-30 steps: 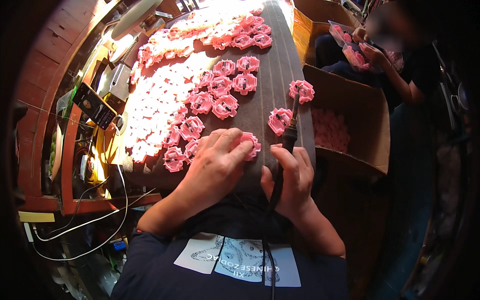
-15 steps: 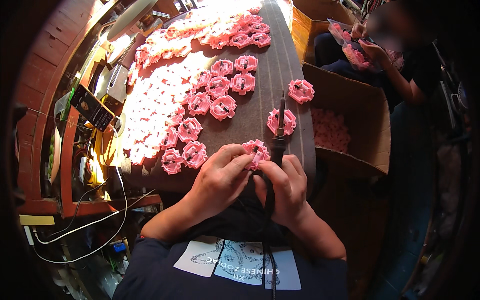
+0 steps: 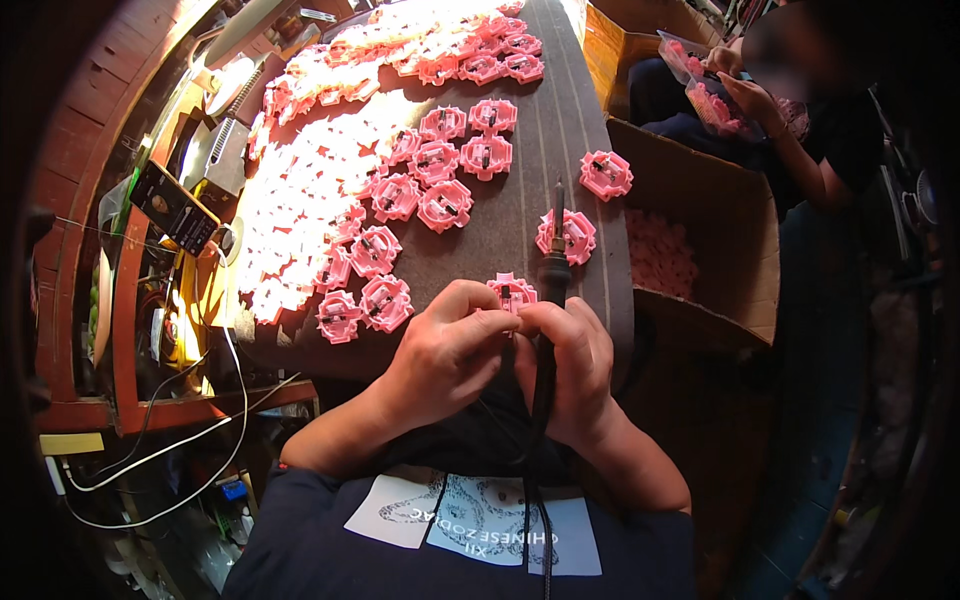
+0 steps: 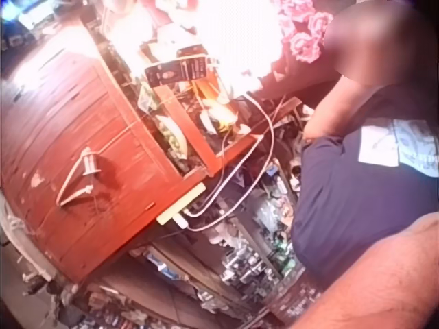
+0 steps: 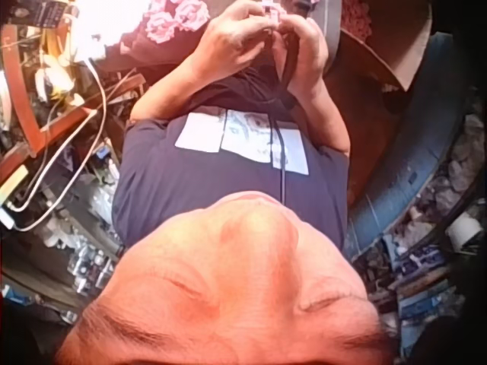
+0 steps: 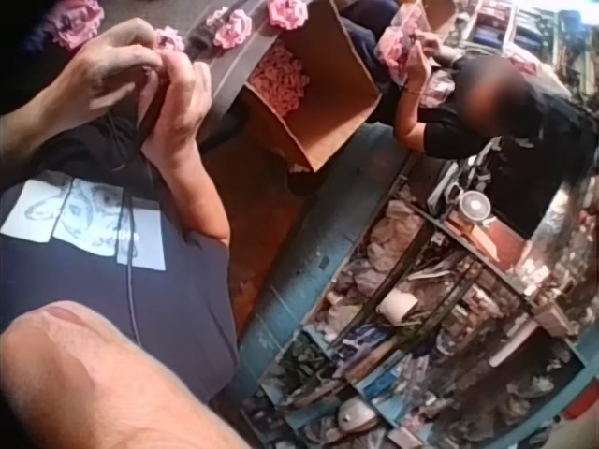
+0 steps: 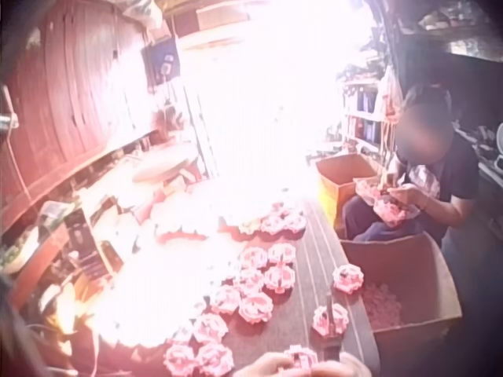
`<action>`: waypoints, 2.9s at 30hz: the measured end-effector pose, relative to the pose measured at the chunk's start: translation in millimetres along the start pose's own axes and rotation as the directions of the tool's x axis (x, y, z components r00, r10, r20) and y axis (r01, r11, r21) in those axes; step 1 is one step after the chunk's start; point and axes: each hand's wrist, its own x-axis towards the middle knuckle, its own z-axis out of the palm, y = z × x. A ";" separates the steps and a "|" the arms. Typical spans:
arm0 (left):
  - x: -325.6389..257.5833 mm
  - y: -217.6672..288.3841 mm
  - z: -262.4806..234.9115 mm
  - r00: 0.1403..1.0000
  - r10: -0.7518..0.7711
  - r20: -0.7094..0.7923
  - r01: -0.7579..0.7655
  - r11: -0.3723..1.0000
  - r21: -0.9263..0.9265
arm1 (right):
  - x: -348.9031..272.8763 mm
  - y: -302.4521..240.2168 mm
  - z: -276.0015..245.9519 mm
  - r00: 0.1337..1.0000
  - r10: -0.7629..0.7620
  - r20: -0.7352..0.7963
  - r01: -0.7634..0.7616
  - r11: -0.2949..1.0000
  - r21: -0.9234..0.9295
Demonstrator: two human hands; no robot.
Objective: The person uses a soldering iron to attach small components to pink plastic flower-shaped items on a table. They pick up each item, apply heat to specific points, and place the finished pieces back on the table.
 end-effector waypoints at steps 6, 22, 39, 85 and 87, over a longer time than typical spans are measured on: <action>3.6 -7.7 -2.4 1.000 0.008 -0.001 -0.008 1.000 -0.028 | -0.9 -0.1 1.4 0.999 0.024 -0.024 -0.024 1.000 -0.012; 4.7 -1.7 4.7 0.990 -0.073 -0.125 0.067 0.996 -0.055 | -6.5 4.8 1.8 0.973 -0.230 0.012 0.228 0.960 -0.165; 5.3 3.2 15.6 0.984 -0.043 -0.173 0.055 0.996 0.066 | -18.6 0.7 -42.4 0.986 -0.162 -0.042 0.160 0.987 -0.032; 5.2 3.9 17.1 0.982 -0.031 -0.188 0.050 0.994 0.101 | -10.7 -15.6 -44.7 0.995 -0.092 -0.031 0.086 0.984 -0.156; 5.8 5.3 16.8 0.981 -0.031 -0.193 0.052 0.993 0.106 | -12.5 -6.3 -37.4 0.997 -0.080 -0.021 0.077 0.987 -0.140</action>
